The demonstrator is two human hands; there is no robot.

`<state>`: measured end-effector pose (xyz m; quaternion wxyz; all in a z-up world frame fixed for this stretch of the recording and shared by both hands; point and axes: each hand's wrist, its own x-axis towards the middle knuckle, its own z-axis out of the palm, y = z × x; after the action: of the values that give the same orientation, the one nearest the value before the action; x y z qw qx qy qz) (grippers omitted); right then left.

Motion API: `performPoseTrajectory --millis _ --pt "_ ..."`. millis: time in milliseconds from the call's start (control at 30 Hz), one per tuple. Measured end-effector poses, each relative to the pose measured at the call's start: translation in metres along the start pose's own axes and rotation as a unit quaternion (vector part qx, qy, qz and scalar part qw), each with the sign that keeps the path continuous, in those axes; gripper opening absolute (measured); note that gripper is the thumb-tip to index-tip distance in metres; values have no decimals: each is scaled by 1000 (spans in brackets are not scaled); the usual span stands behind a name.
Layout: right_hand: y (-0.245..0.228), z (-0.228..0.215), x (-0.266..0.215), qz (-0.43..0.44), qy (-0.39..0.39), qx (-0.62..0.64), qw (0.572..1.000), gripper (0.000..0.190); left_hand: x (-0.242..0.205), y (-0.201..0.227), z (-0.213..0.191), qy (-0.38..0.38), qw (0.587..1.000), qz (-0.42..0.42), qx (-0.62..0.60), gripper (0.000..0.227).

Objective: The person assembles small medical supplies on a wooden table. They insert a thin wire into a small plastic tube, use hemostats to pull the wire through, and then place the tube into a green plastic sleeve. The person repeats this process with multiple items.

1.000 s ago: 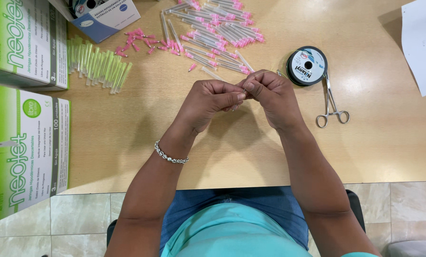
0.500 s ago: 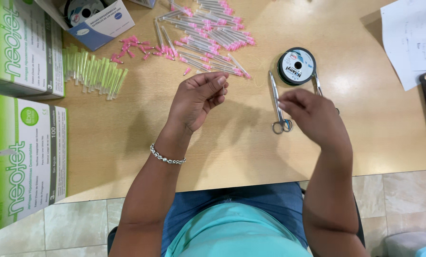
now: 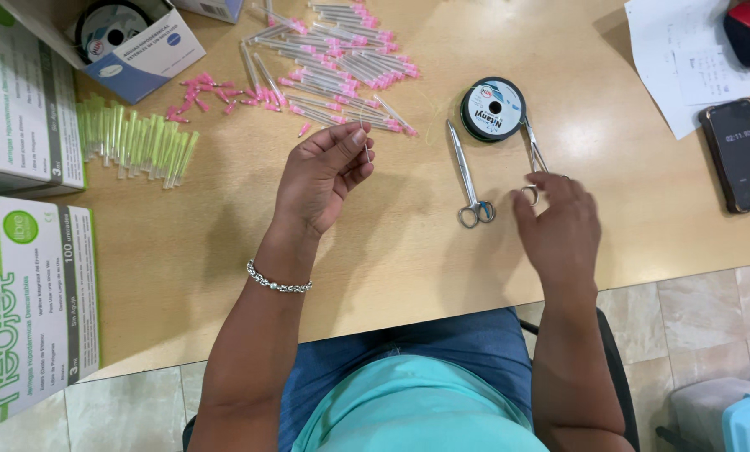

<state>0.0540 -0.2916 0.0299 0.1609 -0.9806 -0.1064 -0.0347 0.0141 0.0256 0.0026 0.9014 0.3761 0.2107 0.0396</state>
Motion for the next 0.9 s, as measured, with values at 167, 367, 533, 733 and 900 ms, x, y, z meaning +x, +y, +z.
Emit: performPoseTrajectory --millis 167,367,533,733,900 --pt "35 12 15 128 -50 -70 988 32 -4 3 2 15 1000 -2 21 29" --pt "19 -6 23 163 -94 -72 979 56 -7 5 5 23 999 -5 37 30" --pt "19 -13 21 217 -133 -135 958 62 -15 15 14 64 996 -32 45 26" --pt "32 -5 17 181 -91 -189 961 47 -20 18 17 55 997 -16 57 24" --pt "16 -11 8 97 -31 33 994 35 -24 22 20 45 996 17 78 23"
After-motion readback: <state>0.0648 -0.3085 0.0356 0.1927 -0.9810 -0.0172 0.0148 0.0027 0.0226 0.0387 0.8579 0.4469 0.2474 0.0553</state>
